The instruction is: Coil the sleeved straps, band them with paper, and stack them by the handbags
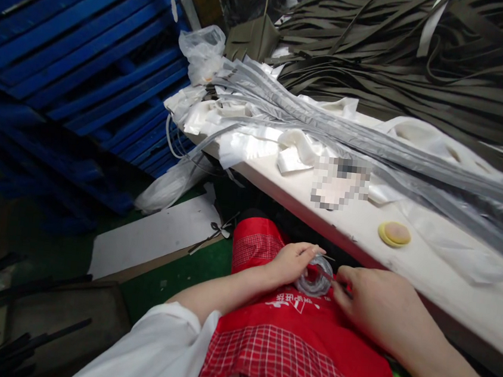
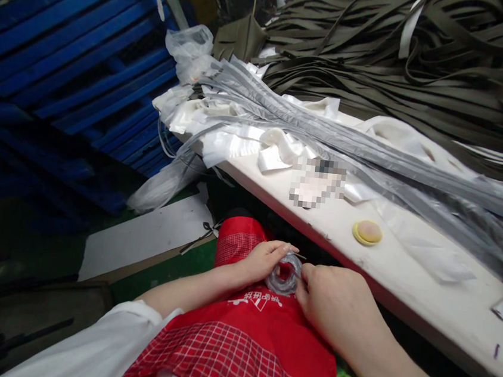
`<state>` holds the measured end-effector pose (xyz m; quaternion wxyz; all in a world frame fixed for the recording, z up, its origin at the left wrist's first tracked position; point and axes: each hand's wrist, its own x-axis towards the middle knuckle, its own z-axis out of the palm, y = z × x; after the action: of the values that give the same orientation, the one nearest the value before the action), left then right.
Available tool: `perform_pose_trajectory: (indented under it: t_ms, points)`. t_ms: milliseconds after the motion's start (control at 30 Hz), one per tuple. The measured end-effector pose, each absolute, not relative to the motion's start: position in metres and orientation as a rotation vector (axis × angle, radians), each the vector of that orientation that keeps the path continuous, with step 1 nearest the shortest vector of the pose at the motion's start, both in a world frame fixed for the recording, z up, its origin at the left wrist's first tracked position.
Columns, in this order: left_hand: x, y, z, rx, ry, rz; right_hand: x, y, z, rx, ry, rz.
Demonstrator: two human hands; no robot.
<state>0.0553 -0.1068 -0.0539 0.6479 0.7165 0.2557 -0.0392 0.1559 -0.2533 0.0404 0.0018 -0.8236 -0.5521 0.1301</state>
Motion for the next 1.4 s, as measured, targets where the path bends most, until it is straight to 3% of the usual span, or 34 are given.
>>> perform_pose_trajectory:
  t_ms: [300,433,567,700,833,933,1100,1400]
  points:
    - [0.057,-0.108,-0.057,1.631,0.56,-0.131,0.158,-0.23,0.008,-2.557,-1.809,0.445]
    - [0.059,-0.107,-0.054,1.663,0.536,-0.081,0.174,-0.24,0.003,-2.345,-1.679,0.66]
    - [0.06,-0.104,-0.047,1.761,0.452,-0.09,0.187,-0.25,0.006,-2.083,-1.503,0.741]
    - [0.061,-0.104,-0.042,1.872,0.338,-0.112,0.189,-0.245,-0.011,-2.093,-1.259,0.642]
    - [0.06,-0.109,-0.04,1.899,0.348,-0.11,0.188,-0.242,-0.033,-2.053,-0.931,0.757]
    - [0.058,-0.113,-0.038,1.952,0.356,-0.061,0.187,-0.241,-0.044,-1.992,-0.673,0.943]
    - [0.056,-0.117,-0.03,1.924,0.168,0.093,0.178,-0.234,-0.053,-1.51,-0.293,1.329]
    - [0.054,-0.117,-0.032,2.038,0.103,0.118,0.176,-0.234,-0.052,-1.393,-0.195,1.263]
